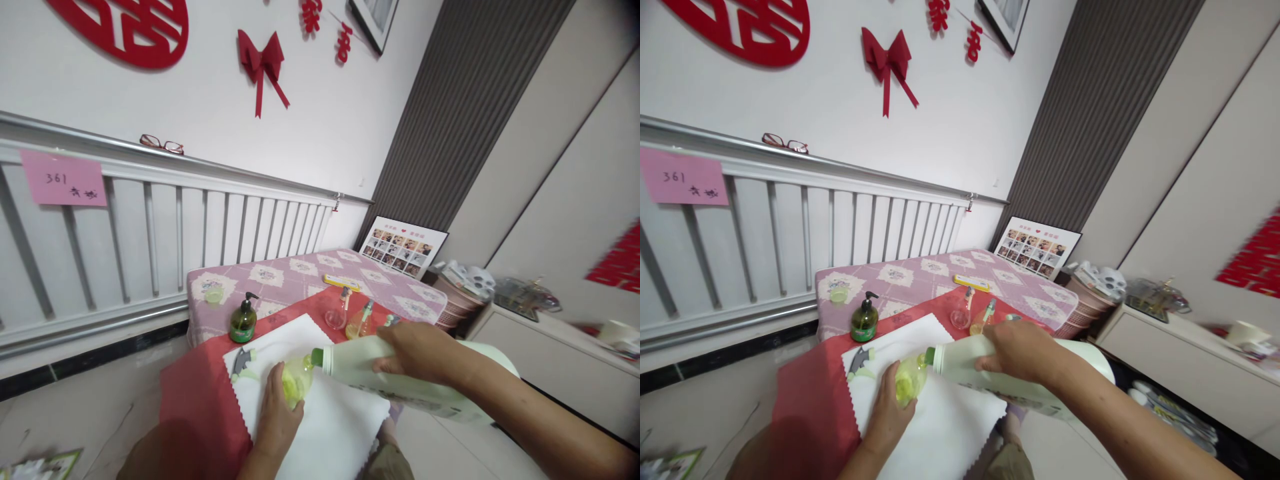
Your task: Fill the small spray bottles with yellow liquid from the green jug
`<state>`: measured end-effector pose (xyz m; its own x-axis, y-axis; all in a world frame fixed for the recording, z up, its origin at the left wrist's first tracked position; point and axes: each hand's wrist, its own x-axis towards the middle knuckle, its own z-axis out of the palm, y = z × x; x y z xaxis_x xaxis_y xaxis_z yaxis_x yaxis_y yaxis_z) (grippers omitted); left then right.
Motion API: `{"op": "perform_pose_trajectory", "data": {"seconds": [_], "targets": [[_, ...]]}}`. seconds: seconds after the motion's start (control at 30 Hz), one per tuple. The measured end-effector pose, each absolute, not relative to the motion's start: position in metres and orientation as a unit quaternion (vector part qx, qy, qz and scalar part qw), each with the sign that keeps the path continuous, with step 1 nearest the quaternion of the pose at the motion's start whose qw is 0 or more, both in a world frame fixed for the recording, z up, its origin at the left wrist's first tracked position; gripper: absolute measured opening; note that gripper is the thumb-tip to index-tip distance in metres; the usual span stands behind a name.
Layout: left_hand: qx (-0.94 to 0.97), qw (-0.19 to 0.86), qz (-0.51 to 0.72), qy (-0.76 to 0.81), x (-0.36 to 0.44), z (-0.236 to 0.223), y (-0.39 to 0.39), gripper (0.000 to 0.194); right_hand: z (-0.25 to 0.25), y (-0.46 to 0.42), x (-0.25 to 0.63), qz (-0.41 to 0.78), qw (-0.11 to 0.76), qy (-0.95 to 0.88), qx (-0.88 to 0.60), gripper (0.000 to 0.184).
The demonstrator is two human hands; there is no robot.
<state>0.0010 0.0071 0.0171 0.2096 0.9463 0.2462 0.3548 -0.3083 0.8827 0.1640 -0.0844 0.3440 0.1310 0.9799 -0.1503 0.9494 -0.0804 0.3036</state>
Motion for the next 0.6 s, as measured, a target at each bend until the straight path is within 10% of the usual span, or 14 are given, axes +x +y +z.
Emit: {"op": "perform_pose_trajectory", "data": {"seconds": [0.6], "targets": [[0.689, 0.377, 0.41, 0.464, 0.0006, 0.0225, 0.0041, 0.078, 0.3444, -0.0843, 0.1629, 0.047, 0.176, 0.655, 0.733, 0.035]]}}
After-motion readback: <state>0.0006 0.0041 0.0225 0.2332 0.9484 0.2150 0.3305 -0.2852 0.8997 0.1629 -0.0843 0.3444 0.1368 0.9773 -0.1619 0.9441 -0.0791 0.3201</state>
